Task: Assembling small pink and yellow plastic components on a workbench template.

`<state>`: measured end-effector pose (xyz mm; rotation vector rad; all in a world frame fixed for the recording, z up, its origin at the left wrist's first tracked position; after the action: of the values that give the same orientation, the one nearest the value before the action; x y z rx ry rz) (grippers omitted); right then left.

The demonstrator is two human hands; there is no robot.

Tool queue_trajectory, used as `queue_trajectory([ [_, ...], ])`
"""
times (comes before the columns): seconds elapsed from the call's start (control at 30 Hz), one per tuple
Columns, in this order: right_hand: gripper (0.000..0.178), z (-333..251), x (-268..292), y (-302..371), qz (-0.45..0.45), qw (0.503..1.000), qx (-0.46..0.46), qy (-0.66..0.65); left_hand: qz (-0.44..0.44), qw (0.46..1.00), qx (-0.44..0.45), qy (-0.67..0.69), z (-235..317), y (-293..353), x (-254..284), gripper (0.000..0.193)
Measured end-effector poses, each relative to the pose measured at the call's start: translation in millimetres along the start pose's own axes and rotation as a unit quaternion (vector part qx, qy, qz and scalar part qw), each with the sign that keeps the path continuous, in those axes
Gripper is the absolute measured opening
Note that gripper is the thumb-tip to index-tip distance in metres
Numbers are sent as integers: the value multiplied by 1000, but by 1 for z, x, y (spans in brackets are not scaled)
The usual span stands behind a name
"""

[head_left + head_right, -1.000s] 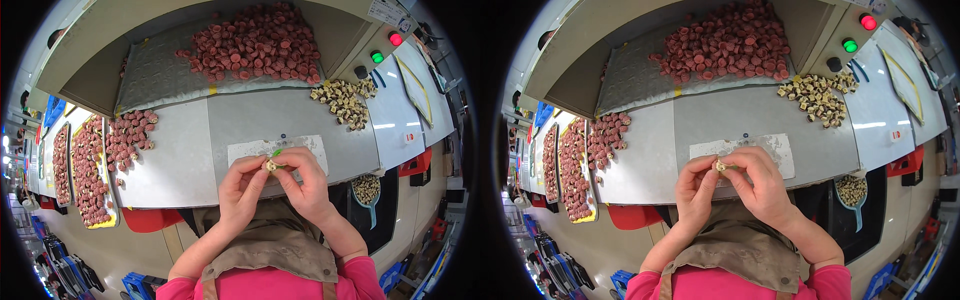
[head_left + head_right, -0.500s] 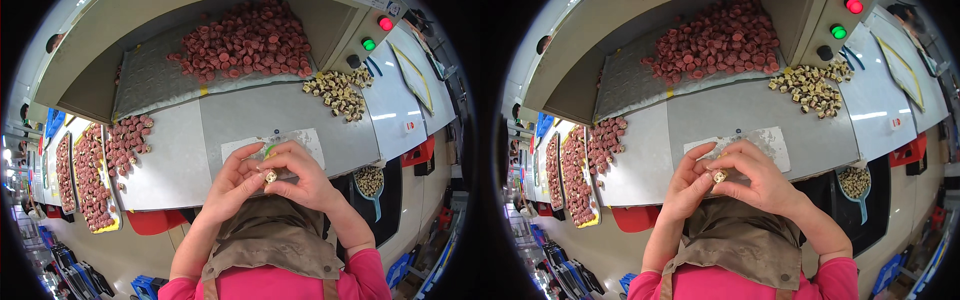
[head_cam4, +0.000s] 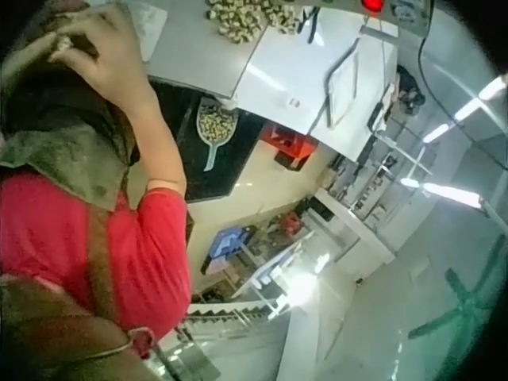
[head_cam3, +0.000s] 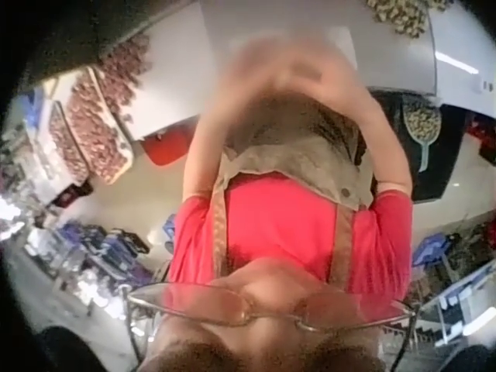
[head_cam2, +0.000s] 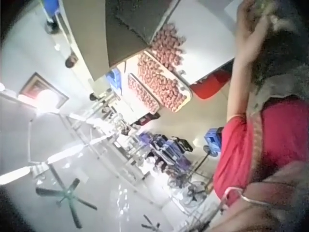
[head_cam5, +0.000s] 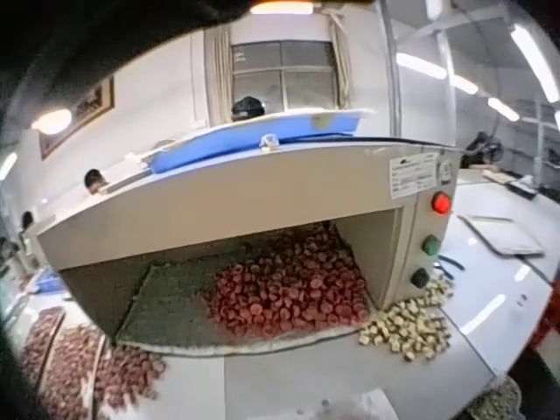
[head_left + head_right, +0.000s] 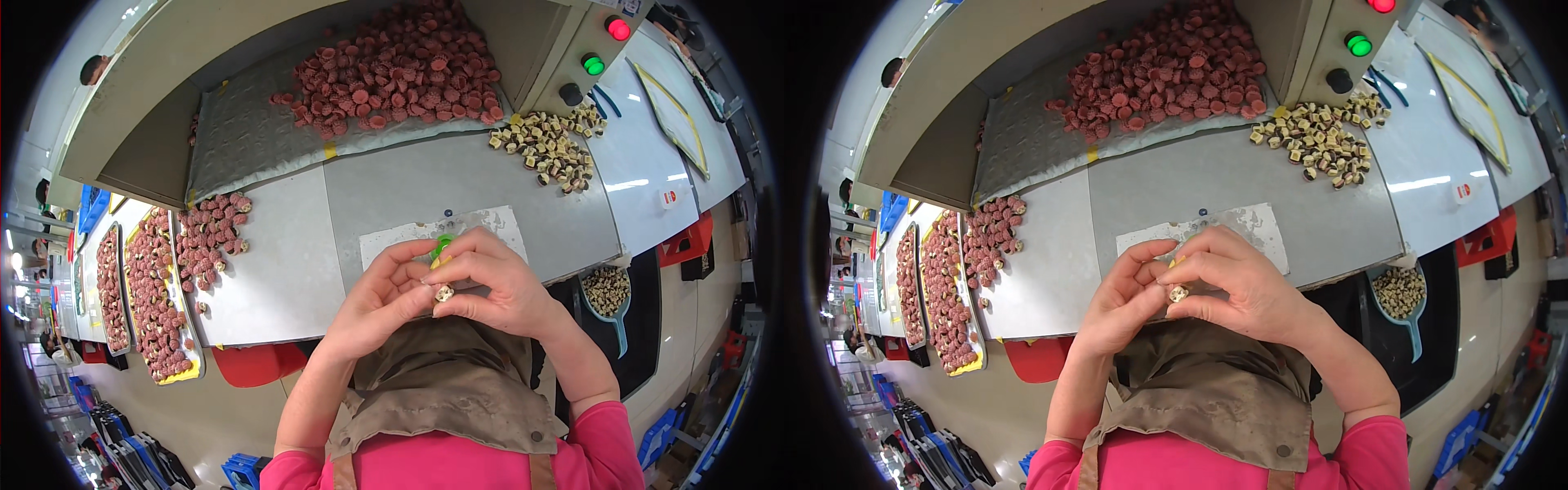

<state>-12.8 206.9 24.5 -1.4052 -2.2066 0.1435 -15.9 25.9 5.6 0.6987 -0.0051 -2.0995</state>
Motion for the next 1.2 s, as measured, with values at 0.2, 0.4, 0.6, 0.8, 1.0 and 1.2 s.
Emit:
queue_trajectory([
  [0.2,32,-9,5,1,16,993,48,105,-14,1000,17,-21,8,-5,-11,51],
  [0.4,31,-10,8,2,25,990,39,132,8,999,38,10,5,-6,-12,54],
  [0.6,31,-4,7,4,10,993,11,117,33,998,25,52,-8,-6,-12,51],
  [0.8,26,-1,7,4,8,998,-61,-6,28,997,33,70,-11,-8,-9,50],
  [1.0,24,0,12,2,-6,997,-67,-37,27,998,29,49,-12,-11,-9,46],
  [1.2,24,-5,11,0,-23,999,-30,12,42,998,28,25,-5,-6,-16,43],
])
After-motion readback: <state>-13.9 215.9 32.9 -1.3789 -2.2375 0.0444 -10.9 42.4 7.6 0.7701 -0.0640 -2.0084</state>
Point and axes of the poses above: each hand's wrist, its own y-axis away from the middle knuckle, its own x-axis out of the back of the hand, z = x × y, the point moved 2 cm from there along -y, towards the middle knuckle, and after that the axes turned 4 degrees about x, right-handed, at the moved point
